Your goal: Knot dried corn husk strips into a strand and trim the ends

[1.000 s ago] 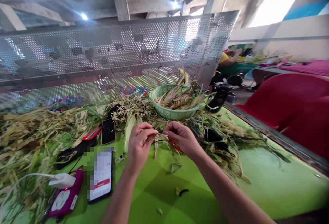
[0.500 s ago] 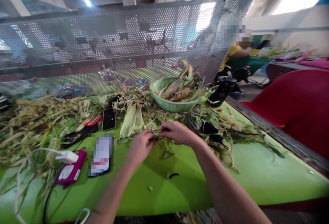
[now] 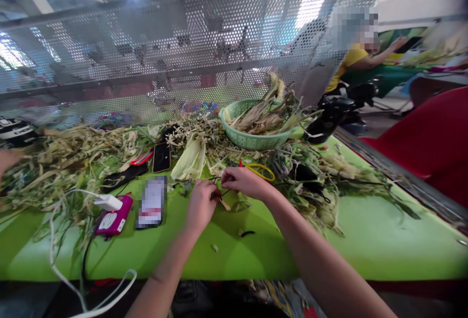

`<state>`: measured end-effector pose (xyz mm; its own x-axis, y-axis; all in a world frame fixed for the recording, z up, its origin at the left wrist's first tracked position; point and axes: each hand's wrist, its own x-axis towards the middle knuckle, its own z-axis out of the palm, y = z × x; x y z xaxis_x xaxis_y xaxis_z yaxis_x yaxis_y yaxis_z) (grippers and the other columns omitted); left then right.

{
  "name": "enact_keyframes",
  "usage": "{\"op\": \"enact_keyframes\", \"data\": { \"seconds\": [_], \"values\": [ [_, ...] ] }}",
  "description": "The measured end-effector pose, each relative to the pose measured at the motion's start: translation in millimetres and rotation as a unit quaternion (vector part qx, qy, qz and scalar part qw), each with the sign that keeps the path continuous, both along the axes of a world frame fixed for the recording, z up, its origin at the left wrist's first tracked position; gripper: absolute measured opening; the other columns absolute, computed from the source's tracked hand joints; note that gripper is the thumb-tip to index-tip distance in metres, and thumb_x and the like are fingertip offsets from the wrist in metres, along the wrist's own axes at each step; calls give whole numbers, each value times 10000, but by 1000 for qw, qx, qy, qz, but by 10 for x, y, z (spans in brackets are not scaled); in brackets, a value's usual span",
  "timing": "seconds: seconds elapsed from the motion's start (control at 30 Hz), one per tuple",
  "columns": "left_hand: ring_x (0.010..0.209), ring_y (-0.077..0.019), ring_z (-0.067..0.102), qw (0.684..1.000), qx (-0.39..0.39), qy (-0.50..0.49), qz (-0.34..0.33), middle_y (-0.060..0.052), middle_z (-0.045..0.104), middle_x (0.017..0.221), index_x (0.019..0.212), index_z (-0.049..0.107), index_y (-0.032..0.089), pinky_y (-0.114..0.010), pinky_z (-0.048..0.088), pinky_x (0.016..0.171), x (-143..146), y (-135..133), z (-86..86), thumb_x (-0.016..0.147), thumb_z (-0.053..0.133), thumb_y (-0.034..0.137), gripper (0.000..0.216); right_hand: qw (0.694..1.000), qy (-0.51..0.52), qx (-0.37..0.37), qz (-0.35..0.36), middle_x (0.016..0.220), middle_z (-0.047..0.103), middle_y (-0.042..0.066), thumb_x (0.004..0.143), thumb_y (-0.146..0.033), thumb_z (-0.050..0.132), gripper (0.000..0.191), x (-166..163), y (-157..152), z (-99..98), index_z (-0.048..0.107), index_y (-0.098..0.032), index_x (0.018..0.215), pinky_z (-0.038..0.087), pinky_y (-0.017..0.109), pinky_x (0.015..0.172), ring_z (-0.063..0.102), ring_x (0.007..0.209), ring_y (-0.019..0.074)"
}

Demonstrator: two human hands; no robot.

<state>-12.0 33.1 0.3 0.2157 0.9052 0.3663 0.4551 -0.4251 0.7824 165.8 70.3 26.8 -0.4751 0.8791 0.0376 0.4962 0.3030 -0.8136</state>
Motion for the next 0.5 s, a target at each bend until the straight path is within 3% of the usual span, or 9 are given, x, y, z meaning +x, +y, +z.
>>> {"op": "enact_keyframes", "data": {
  "seconds": [0.1,0.23,0.37,0.5],
  "values": [
    [799,-202,524,1000,-20,24,-1,-29,630,747,675,678,195,-316,381,761,-9,-27,-17,642,609,-27,235,1000,9,-23,7,664,581,-21,772,-221,583,77,13,23,-28,614,-164,814,380,200,504,528,558,110],
    [706,-162,576,991,-133,-13,-26,-14,658,743,760,674,175,-267,418,688,-38,-24,-39,717,611,76,125,999,3,-31,45,651,574,-32,730,-202,633,134,65,17,48,669,-160,851,383,190,533,522,591,107],
    [742,-168,604,977,-191,-83,-54,-26,676,774,808,666,161,-260,441,712,-70,-5,-40,759,644,237,93,992,-83,44,79,762,607,-11,648,-73,642,285,119,7,124,713,-174,904,394,184,596,550,683,117],
    [731,-158,601,975,-189,-102,-46,-18,666,759,793,652,160,-248,436,699,-40,15,-52,760,638,235,84,979,-167,113,43,791,638,22,668,-50,608,198,127,3,122,724,-169,777,380,199,637,574,731,137]
  ]
}}
